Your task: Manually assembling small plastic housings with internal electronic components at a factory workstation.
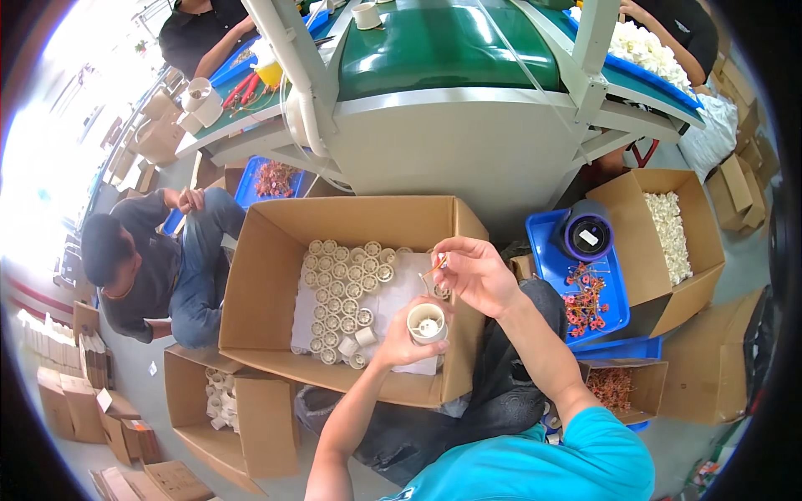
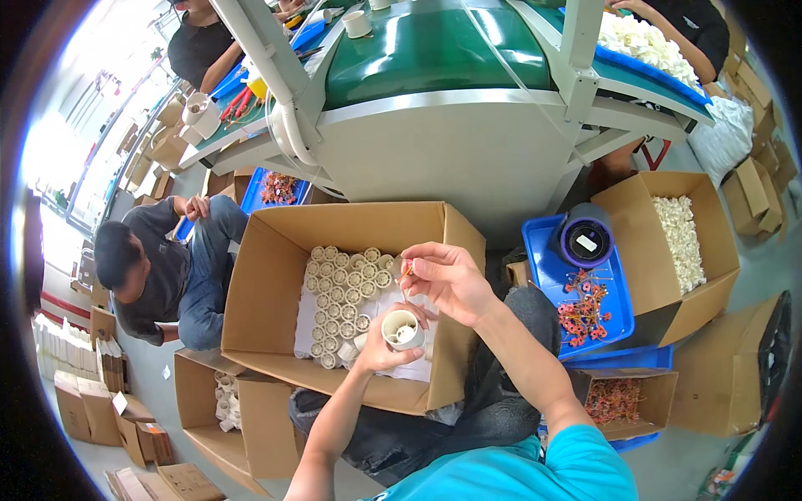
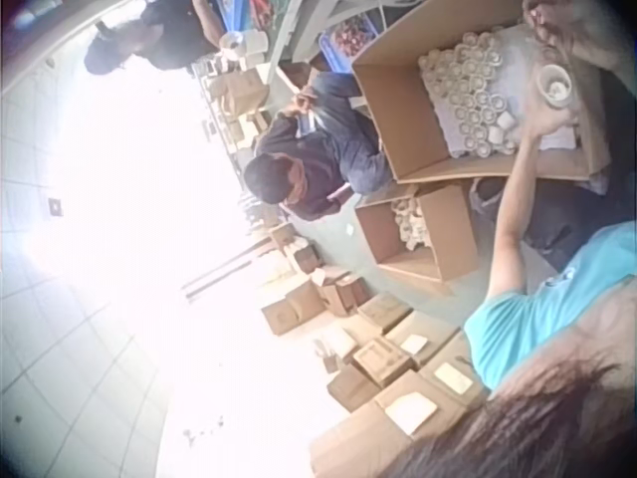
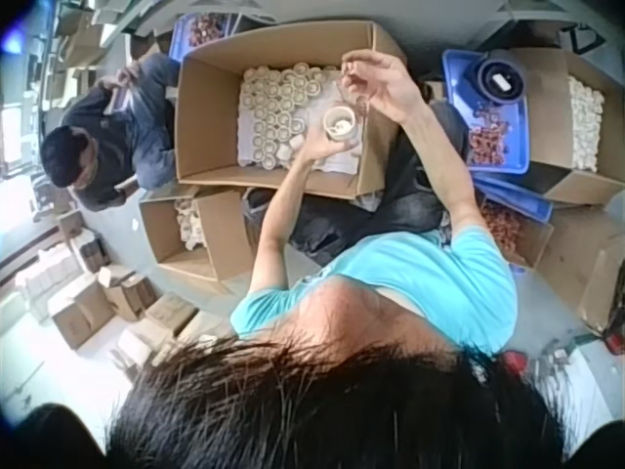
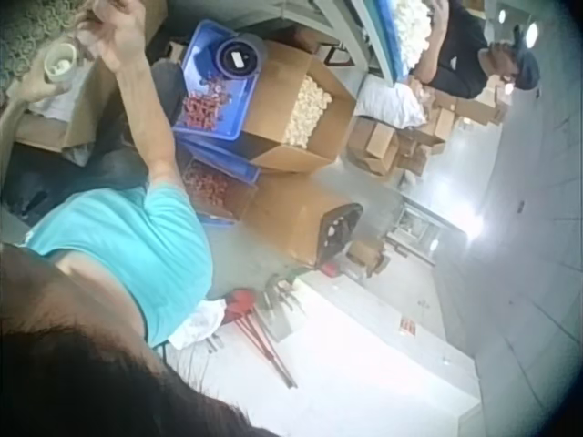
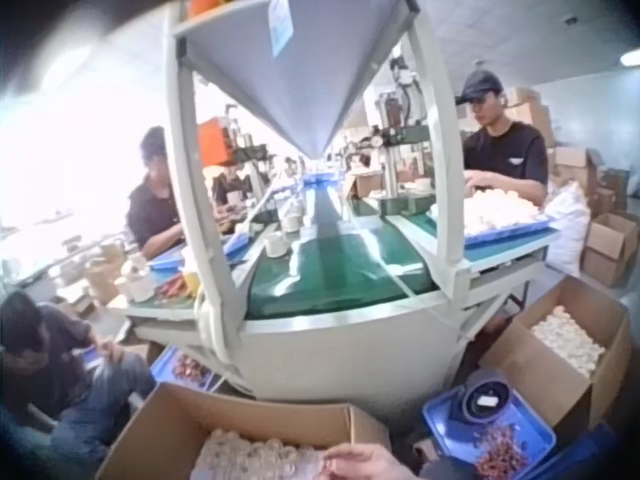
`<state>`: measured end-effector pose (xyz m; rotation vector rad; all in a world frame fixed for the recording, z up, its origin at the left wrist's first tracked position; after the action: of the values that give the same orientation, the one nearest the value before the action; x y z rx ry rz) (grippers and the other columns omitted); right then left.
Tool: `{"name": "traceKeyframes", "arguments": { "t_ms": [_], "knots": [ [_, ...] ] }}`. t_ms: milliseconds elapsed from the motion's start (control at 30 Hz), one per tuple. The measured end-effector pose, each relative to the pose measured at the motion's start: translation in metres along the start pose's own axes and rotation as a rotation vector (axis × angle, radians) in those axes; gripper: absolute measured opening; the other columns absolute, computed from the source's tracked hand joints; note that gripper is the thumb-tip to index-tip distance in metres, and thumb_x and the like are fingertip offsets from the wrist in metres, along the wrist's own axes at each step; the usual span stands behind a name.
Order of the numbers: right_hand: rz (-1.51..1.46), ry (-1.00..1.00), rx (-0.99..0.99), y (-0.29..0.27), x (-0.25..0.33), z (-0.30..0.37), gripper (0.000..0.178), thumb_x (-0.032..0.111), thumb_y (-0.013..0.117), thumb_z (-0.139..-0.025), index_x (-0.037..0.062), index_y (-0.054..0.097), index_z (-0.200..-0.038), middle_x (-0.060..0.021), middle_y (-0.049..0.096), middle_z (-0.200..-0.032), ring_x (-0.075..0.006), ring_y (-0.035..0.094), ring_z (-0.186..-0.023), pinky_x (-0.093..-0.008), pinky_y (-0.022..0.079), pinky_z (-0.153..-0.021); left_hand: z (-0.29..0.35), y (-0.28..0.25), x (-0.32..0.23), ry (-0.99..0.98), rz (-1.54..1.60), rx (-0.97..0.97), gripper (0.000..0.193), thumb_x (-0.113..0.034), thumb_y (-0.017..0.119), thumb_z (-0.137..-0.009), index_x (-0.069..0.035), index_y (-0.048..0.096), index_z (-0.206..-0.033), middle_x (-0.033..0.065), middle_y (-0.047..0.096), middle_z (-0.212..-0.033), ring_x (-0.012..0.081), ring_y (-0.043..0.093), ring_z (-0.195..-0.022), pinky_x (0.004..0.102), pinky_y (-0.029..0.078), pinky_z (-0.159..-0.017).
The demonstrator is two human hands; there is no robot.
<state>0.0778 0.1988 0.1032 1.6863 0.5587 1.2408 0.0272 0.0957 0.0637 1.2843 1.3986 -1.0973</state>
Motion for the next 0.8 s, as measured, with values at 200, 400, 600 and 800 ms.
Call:
{"name": "traceKeyframes", "arguments": {
  "t_ms": [200,400,600,800],
  "knots": [
    [0.557,-0.091,-0.242,-0.032,0.005,0.01,0.018,-0.002,0.065,-0.086,-0.005,0.066,-0.104,-0.0118,0.067,-0.092,-0.0226,0.069,-0.081,-0.0312,0.057,-0.071,0.004,-0.009,0.003,-0.021,0.203,-0.091,0.041,-0.01,0.077,-0.067,-0.004,0.059,-0.104,0.0069,0.064,-0.102,0.0169,0.06,-0.095,0.0327,0.047,-0.086],
    [0.314,0.0,-0.193,-0.034,-0.001,0.016,0.017,-0.002,0.063,-0.086,-0.0052,0.066,-0.102,-0.0136,0.067,-0.092,-0.0239,0.07,-0.08,-0.0313,0.058,-0.07,0.001,-0.01,-0.011,0.014,-0.104,-0.145,0.041,-0.008,0.077,-0.067,-0.003,0.058,-0.103,0.0067,0.063,-0.099,0.0179,0.061,-0.093,0.0323,0.048,-0.085],
    [-0.152,0.042,0.075,-0.009,-0.004,0.019,0.016,-0.003,0.058,-0.087,-0.0049,0.066,-0.101,-0.0161,0.067,-0.092,-0.0251,0.069,-0.081,-0.0334,0.059,-0.071,-0.004,-0.007,-0.014,0.148,-0.492,-0.155,0.049,-0.008,0.081,-0.061,-0.004,0.057,-0.104,0.0136,0.063,-0.098,0.0279,0.063,-0.09,0.0361,0.051,-0.08],
    [0.301,-0.105,-0.161,-0.031,0.006,0.025,0.015,-0.005,0.061,-0.085,-0.005,0.066,-0.1,-0.0152,0.067,-0.093,-0.0255,0.07,-0.081,-0.0326,0.059,-0.071,-0.003,0.004,-0.024,0.218,-0.579,-0.11,0.048,-0.008,0.079,-0.061,-0.006,0.056,-0.104,0.0154,0.064,-0.108,0.035,0.066,-0.089,0.0391,0.055,-0.071]
  ]
}}
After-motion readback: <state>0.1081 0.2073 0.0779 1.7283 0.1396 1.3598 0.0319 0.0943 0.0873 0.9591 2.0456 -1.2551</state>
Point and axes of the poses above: each hand's wrist, its own z-axis away from the middle knuckle, its own y-axis out of the palm, x = y × z, the point moved 9 cm from there along -z, towards the middle knuckle
